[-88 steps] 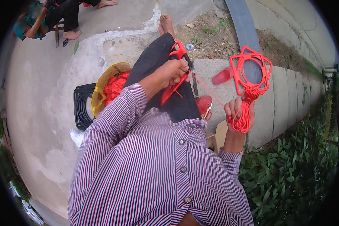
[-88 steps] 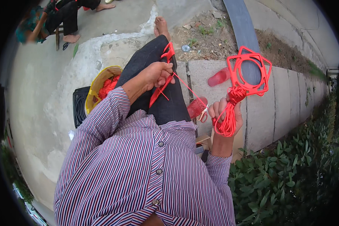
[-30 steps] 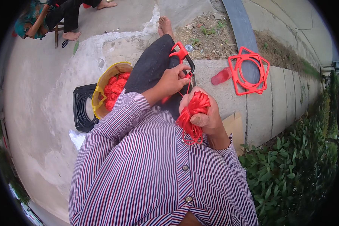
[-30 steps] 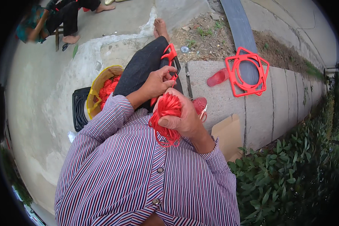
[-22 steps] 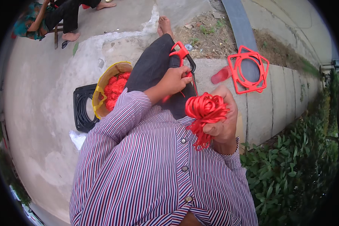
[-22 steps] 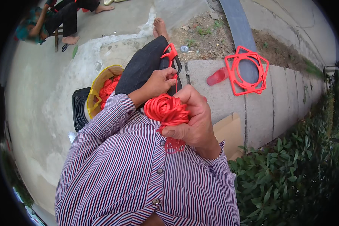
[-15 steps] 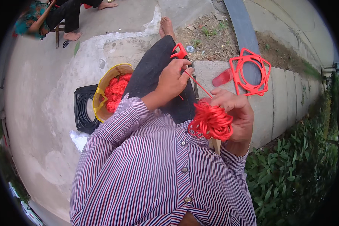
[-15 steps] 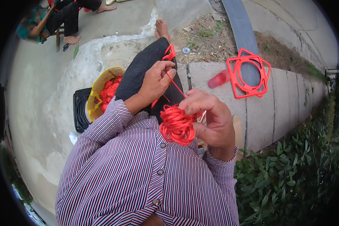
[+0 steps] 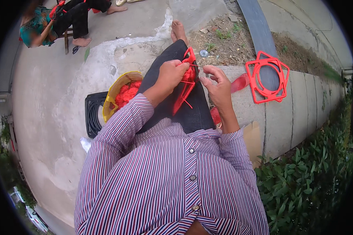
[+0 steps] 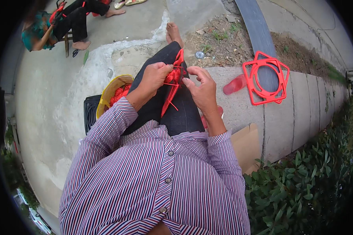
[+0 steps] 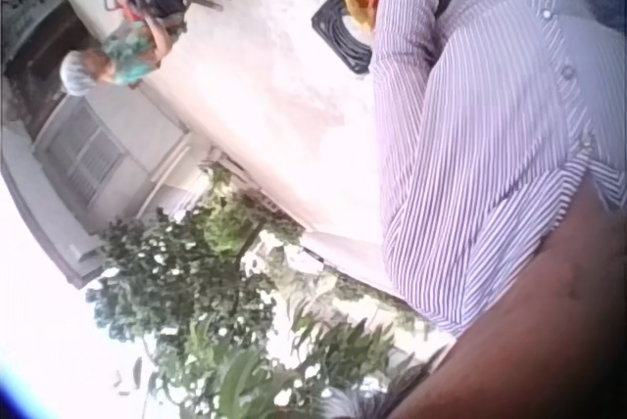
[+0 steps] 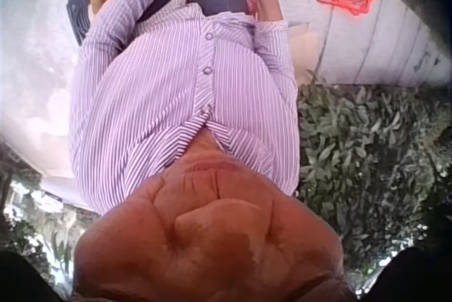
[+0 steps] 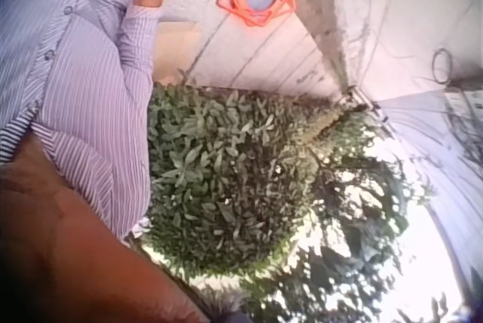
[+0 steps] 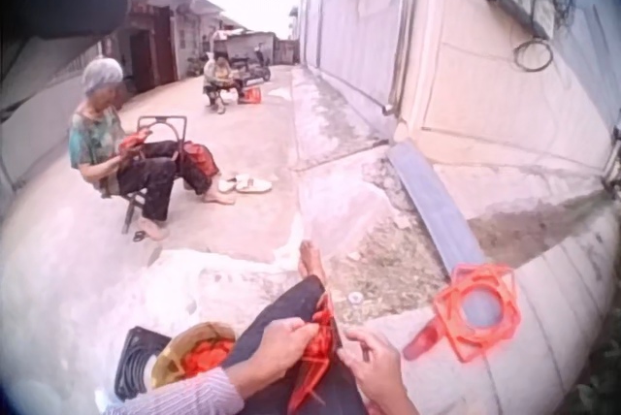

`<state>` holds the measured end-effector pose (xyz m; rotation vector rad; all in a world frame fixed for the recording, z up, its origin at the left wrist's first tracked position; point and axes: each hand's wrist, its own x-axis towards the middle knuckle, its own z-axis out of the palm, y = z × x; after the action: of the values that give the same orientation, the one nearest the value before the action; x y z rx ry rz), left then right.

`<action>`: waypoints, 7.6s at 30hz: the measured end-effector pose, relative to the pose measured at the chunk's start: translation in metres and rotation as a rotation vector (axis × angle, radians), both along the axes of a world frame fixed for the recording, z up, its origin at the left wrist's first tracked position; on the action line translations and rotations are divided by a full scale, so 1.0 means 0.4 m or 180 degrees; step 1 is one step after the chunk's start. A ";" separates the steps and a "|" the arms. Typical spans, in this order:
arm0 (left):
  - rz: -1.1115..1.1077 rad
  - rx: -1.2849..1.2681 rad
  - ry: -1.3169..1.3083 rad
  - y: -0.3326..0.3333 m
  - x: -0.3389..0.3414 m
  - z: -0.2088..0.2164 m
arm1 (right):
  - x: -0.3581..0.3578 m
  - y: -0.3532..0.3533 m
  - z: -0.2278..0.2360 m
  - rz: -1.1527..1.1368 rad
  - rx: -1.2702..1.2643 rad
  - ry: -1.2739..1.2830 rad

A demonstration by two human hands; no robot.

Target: Wrapping and tying red cord around a red plastic star-shaped frame to create a decorative item.

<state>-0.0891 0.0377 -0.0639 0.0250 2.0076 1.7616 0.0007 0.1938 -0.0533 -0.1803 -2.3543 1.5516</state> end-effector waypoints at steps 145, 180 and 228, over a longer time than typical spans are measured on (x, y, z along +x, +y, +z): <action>-0.0811 0.0322 -0.1500 0.028 0.031 0.045 | 0.415 0.250 0.093 0.0333 -0.4056 0.0734; -0.1302 -0.0548 0.0410 0.018 0.006 0.024 | -0.038 0.041 -0.065 0.0787 0.0311 -0.1147; -0.0217 0.0579 -0.1010 -0.022 -0.010 0.061 | -0.004 -0.002 -0.010 0.0121 -0.0513 -0.0147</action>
<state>-0.0930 0.0290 -0.0396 -0.1191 1.6026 1.7740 -0.0008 0.1931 -0.0574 -0.2111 -2.2789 1.7741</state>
